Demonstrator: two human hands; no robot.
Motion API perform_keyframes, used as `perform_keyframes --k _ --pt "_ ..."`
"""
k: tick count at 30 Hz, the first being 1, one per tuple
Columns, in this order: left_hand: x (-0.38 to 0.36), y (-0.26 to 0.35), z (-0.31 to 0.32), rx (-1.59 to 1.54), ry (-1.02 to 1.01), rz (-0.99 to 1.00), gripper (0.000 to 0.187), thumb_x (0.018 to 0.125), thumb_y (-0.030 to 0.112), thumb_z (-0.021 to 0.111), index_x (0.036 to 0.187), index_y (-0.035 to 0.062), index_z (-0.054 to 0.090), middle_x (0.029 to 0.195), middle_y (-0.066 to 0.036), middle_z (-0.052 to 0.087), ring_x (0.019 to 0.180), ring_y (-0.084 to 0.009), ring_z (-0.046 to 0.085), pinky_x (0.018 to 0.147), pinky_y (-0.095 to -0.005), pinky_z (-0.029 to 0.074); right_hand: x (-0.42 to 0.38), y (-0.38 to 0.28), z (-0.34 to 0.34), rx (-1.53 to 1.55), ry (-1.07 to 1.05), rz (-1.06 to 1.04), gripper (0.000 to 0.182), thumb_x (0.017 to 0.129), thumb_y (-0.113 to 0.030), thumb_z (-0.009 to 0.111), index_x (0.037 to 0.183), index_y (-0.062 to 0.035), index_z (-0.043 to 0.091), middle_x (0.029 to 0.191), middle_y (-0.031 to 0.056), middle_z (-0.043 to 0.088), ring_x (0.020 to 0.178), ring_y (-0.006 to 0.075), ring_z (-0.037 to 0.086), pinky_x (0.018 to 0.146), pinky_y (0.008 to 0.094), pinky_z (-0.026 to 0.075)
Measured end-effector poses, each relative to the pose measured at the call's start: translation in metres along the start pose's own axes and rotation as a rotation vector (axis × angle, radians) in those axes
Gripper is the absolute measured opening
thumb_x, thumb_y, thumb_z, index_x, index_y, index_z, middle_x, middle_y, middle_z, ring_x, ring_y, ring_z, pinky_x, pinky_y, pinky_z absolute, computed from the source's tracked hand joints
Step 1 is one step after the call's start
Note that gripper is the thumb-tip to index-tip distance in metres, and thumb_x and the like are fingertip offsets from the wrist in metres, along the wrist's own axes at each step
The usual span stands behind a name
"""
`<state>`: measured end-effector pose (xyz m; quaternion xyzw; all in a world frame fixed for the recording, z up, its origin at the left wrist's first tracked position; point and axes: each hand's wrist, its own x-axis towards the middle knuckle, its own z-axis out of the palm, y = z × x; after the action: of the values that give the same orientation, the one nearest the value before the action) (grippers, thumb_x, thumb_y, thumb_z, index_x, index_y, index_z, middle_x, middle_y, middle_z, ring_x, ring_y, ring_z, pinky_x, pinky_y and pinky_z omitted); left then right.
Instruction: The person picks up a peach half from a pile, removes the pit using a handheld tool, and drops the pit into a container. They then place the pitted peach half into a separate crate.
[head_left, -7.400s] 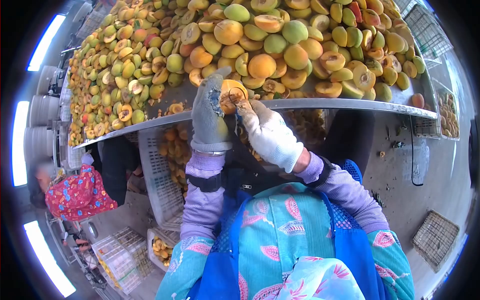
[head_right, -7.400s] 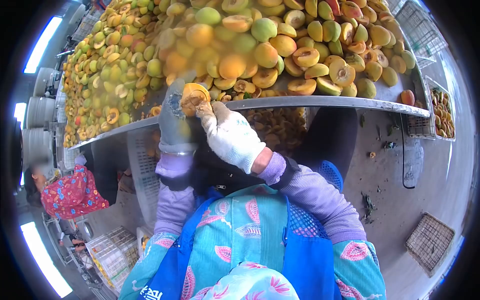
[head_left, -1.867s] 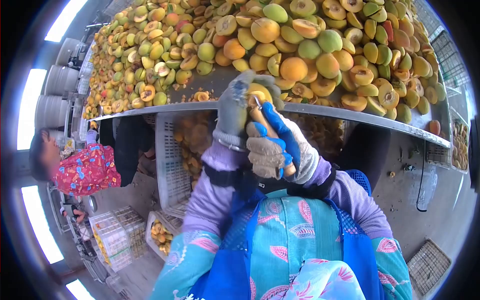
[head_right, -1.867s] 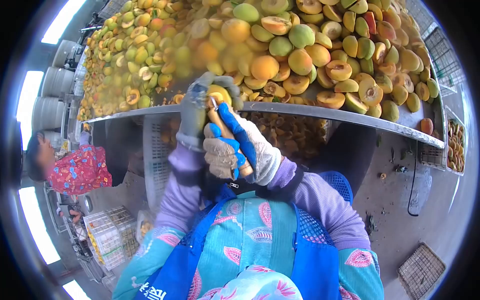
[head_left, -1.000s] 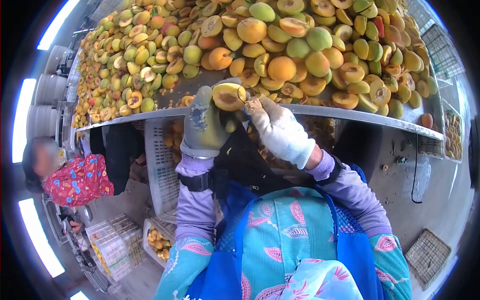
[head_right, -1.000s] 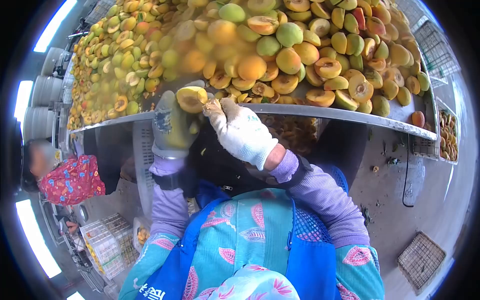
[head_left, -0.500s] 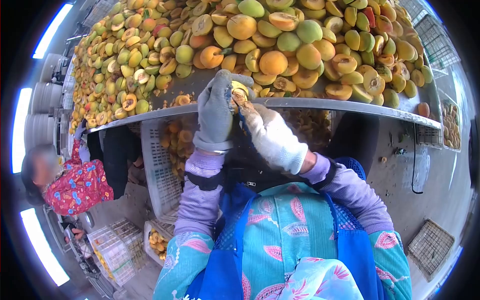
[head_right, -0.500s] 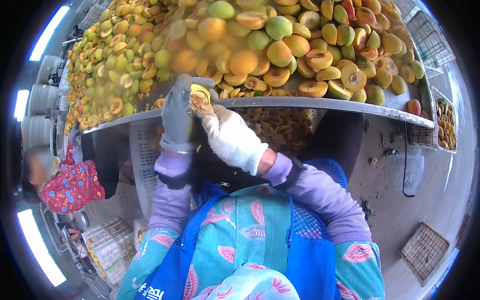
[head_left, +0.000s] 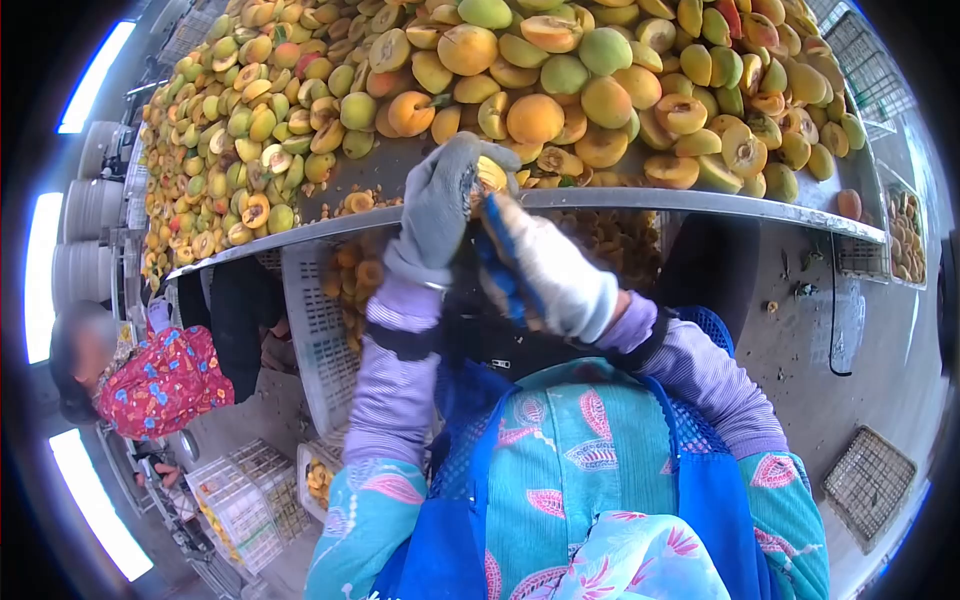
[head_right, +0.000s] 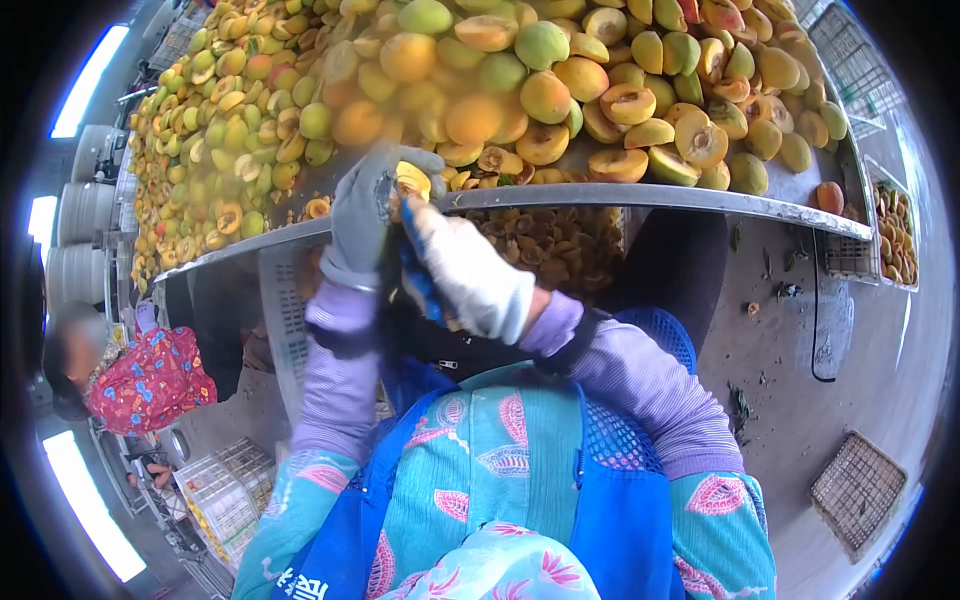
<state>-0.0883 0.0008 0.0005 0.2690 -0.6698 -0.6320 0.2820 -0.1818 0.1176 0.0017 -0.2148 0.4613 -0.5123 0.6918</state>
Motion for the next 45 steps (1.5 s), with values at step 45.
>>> perform_keyframes --k 45 --pt "0.023 -0.013 -0.01 0.598 0.397 0.444 0.048 0.103 0.038 0.044 0.112 -0.0044 0.063 0.097 -0.015 0.068 0.088 -0.0212 0.066 0.081 -0.0294 0.052 0.093 -0.017 -0.008 0.235 0.343 -0.118 0.047 0.087 -0.042 0.069 0.106 0.0 0.062 0.086 0.0076 0.066 0.076 0.0172 0.062 0.068 0.0328 0.052"
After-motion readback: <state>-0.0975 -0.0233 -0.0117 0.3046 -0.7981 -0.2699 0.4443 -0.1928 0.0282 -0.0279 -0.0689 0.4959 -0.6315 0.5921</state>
